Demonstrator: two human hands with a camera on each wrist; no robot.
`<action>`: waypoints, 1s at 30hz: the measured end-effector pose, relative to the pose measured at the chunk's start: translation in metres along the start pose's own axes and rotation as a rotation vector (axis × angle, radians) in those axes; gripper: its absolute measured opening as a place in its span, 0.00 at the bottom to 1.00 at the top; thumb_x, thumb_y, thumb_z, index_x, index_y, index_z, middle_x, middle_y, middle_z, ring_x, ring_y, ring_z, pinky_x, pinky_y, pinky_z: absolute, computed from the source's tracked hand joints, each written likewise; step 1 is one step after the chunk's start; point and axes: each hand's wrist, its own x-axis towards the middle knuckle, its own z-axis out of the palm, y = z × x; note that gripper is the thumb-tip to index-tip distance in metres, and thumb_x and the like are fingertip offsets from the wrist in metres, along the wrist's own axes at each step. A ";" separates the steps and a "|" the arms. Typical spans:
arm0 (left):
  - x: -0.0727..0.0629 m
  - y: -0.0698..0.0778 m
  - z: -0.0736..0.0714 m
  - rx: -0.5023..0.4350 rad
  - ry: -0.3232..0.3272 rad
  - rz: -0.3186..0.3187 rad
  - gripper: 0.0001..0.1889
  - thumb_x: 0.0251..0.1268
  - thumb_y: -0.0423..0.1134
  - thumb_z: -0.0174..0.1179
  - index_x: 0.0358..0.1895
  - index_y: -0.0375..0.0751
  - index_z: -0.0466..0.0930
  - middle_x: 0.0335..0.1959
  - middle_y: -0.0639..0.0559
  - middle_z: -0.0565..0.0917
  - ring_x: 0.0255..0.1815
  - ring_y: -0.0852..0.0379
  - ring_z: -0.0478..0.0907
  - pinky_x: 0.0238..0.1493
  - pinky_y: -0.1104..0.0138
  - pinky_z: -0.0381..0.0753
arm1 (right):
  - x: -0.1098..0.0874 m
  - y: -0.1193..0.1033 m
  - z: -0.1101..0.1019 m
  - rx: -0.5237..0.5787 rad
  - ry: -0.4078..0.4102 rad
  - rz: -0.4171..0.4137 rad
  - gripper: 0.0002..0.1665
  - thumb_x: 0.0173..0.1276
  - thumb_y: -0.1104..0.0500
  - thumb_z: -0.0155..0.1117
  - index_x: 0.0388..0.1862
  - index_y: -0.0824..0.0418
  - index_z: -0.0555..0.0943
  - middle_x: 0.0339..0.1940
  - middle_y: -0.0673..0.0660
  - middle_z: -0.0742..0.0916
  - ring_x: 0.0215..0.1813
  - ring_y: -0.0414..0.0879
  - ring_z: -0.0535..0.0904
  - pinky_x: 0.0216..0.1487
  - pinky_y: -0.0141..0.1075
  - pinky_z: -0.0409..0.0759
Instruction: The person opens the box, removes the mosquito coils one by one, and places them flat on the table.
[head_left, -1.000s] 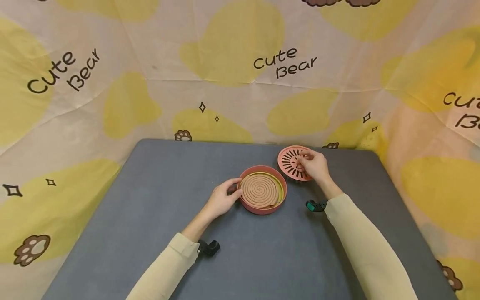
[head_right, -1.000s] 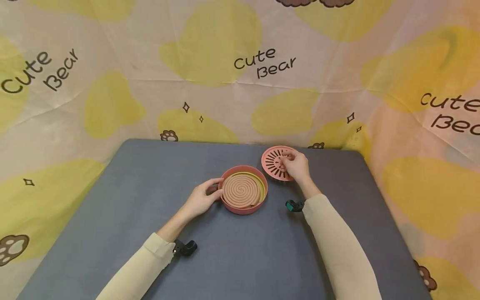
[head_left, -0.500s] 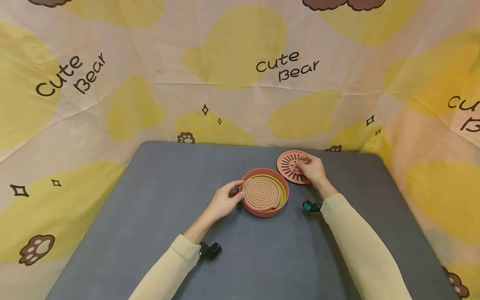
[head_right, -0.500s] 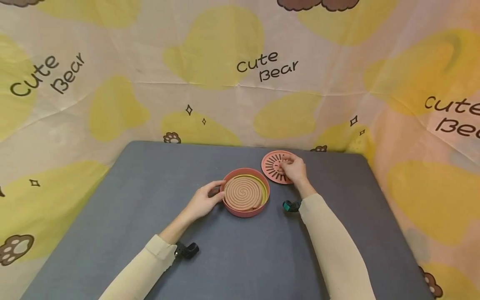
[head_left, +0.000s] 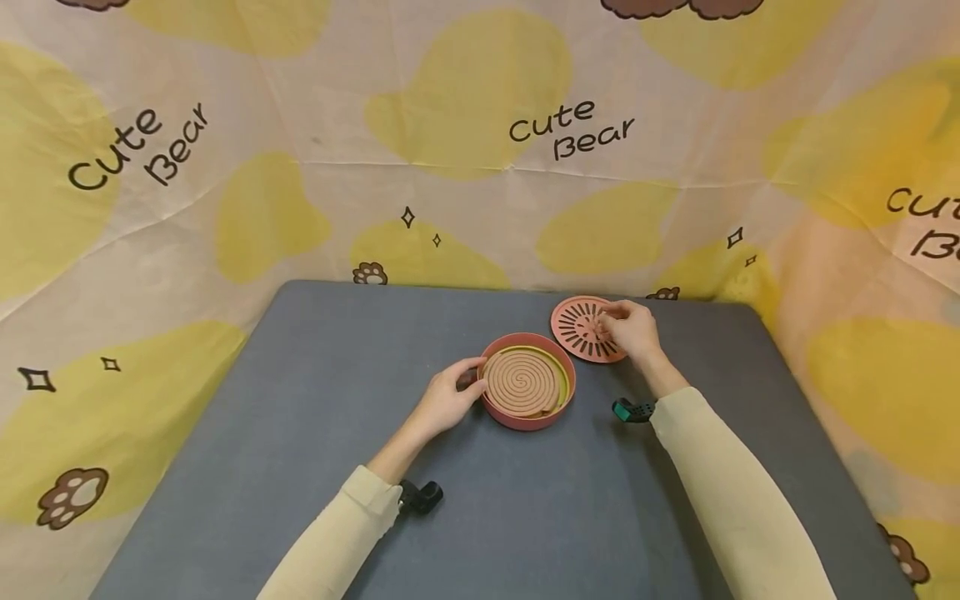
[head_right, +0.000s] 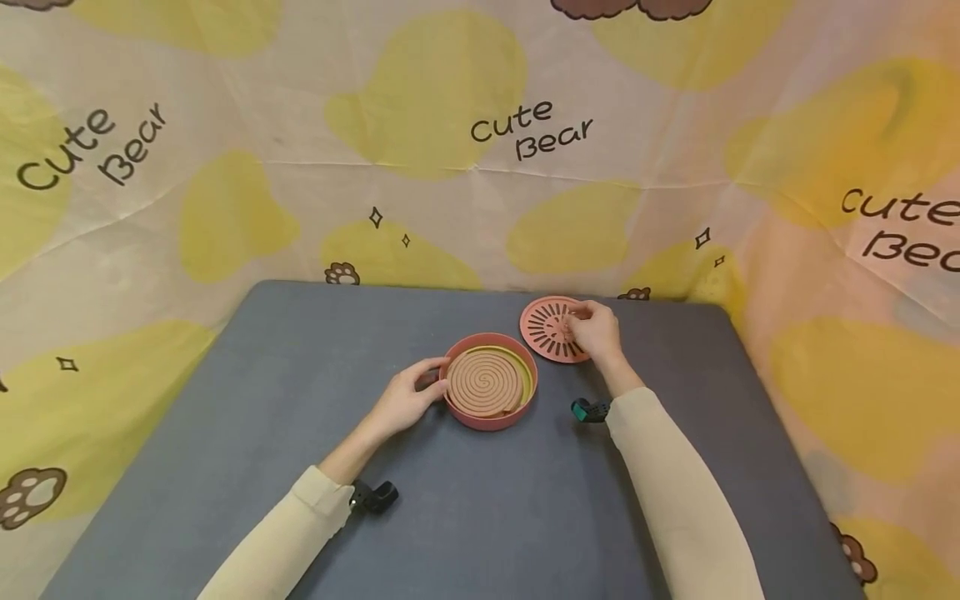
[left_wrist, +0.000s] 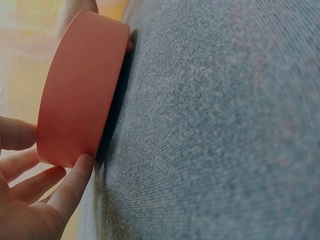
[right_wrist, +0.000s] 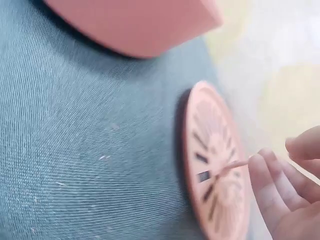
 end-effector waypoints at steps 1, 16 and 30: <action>0.000 0.000 0.000 0.002 0.002 0.001 0.23 0.76 0.42 0.60 0.71 0.47 0.75 0.69 0.46 0.77 0.66 0.45 0.76 0.61 0.48 0.77 | -0.002 -0.003 -0.001 0.019 -0.005 -0.006 0.22 0.78 0.59 0.58 0.66 0.67 0.78 0.54 0.66 0.82 0.49 0.63 0.84 0.48 0.49 0.84; 0.002 0.000 -0.003 0.011 0.005 -0.002 0.23 0.76 0.41 0.60 0.71 0.47 0.75 0.68 0.47 0.77 0.66 0.45 0.77 0.62 0.48 0.77 | -0.031 -0.036 -0.005 0.176 -0.125 -0.105 0.24 0.76 0.56 0.63 0.63 0.72 0.78 0.52 0.67 0.84 0.51 0.64 0.84 0.50 0.49 0.85; 0.004 0.003 0.000 0.016 0.005 -0.010 0.23 0.76 0.42 0.60 0.71 0.47 0.75 0.69 0.46 0.76 0.66 0.45 0.76 0.63 0.49 0.76 | -0.050 -0.049 0.017 0.103 -0.221 -0.180 0.21 0.76 0.57 0.64 0.59 0.71 0.81 0.47 0.71 0.86 0.46 0.66 0.85 0.49 0.56 0.84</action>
